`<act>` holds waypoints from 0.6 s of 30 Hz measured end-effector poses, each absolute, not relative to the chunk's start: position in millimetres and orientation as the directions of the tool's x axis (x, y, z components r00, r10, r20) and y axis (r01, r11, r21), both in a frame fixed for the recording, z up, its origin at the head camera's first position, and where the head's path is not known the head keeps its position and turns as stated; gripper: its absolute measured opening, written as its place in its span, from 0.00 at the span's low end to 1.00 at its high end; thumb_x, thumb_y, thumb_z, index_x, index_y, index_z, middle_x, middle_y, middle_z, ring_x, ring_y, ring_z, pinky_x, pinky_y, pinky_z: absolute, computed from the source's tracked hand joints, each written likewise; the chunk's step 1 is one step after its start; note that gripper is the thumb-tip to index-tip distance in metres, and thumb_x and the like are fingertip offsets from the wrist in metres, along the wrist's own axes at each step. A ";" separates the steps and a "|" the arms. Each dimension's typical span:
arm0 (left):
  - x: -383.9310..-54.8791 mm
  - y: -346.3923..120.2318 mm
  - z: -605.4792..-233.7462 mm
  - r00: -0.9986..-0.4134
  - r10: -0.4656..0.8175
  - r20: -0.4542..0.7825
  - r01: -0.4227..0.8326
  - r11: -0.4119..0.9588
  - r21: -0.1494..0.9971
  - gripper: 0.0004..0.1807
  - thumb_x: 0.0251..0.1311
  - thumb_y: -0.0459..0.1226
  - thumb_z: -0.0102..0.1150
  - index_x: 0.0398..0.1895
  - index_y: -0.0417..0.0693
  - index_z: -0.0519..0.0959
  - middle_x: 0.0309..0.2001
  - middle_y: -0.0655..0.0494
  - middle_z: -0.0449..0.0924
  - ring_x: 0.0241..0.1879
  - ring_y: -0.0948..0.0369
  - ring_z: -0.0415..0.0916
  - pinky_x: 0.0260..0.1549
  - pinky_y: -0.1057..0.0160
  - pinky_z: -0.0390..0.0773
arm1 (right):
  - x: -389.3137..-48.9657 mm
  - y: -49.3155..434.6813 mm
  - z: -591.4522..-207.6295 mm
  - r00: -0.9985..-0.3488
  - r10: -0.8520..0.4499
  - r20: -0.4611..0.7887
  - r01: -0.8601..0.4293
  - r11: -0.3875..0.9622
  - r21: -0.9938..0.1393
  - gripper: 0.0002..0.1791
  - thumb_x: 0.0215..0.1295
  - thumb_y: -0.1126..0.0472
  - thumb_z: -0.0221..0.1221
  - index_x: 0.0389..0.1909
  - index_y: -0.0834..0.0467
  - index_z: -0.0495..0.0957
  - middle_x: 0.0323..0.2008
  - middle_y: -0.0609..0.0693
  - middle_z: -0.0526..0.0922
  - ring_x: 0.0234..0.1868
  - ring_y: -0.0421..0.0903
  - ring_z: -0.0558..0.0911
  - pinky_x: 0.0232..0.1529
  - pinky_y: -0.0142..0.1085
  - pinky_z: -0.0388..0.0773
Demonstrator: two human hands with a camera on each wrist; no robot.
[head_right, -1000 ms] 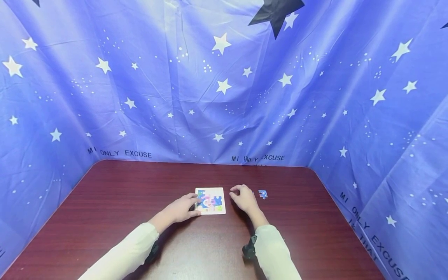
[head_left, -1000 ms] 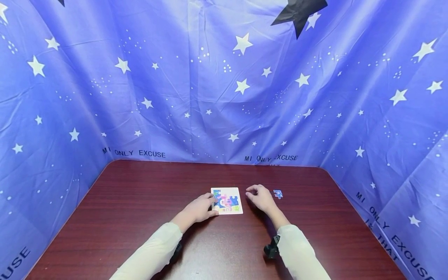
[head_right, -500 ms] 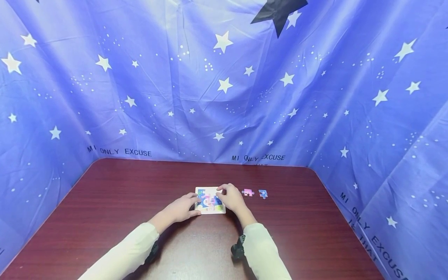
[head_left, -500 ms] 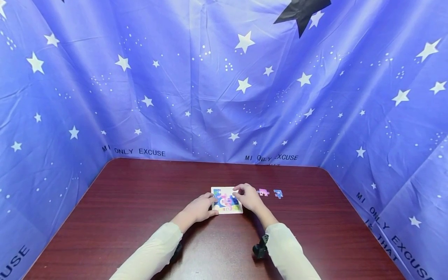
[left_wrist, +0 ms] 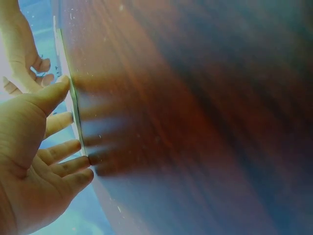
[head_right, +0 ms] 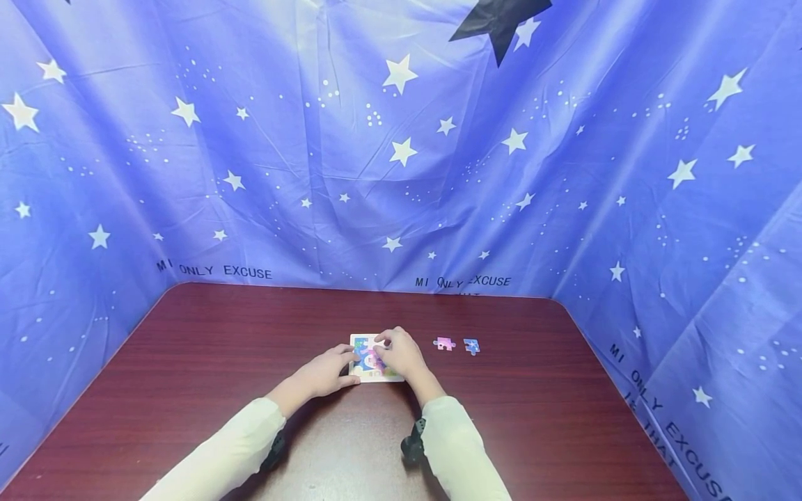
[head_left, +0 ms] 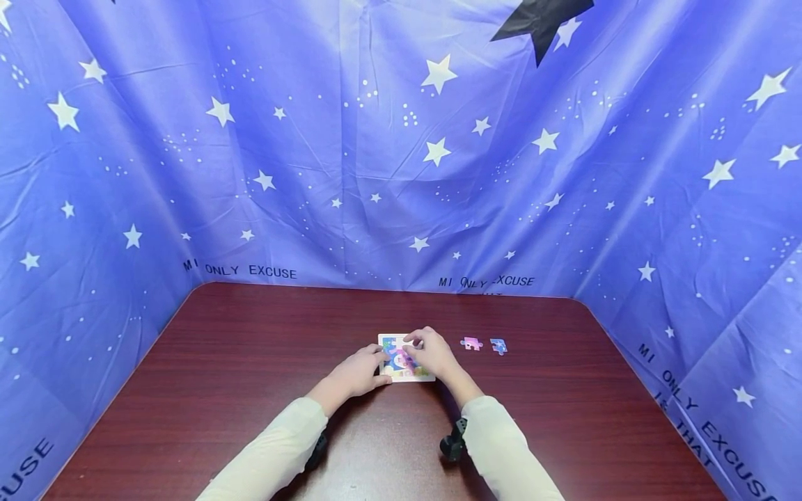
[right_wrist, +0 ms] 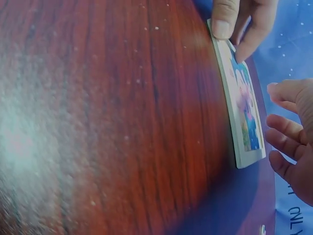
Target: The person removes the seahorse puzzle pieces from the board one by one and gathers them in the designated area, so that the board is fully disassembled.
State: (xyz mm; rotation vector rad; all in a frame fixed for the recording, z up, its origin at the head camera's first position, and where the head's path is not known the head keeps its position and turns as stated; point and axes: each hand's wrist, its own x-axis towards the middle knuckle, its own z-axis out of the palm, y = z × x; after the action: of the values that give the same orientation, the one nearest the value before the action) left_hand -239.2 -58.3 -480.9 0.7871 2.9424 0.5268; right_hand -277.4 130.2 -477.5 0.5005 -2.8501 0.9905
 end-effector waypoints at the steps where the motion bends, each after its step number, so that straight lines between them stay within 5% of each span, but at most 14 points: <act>1: -239.3 -58.4 -481.0 -0.869 0.494 0.039 0.476 0.810 0.343 0.25 0.57 0.47 0.61 0.54 0.42 0.76 0.59 0.41 0.70 0.59 0.47 0.70 0.58 0.53 0.71 | -277.1 129.3 -477.6 -0.942 -0.279 0.185 -0.334 0.737 -0.588 0.09 0.56 0.60 0.62 0.36 0.59 0.82 0.30 0.54 0.76 0.30 0.43 0.75 0.33 0.35 0.71; 18: -238.8 -57.6 -480.4 -0.867 0.497 0.039 0.481 0.814 0.327 0.25 0.58 0.49 0.59 0.53 0.42 0.76 0.58 0.41 0.71 0.58 0.48 0.70 0.56 0.53 0.72 | -278.3 120.1 -481.6 -0.922 -0.330 0.201 -0.385 0.739 -0.552 0.07 0.56 0.61 0.62 0.34 0.59 0.83 0.31 0.55 0.77 0.33 0.46 0.77 0.35 0.34 0.73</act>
State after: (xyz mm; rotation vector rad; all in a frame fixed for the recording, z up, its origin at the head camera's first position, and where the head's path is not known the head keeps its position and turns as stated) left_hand -238.8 -57.6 -480.4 0.7948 2.9459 0.5109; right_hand -278.3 120.1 -481.6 0.5863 -2.8456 0.9338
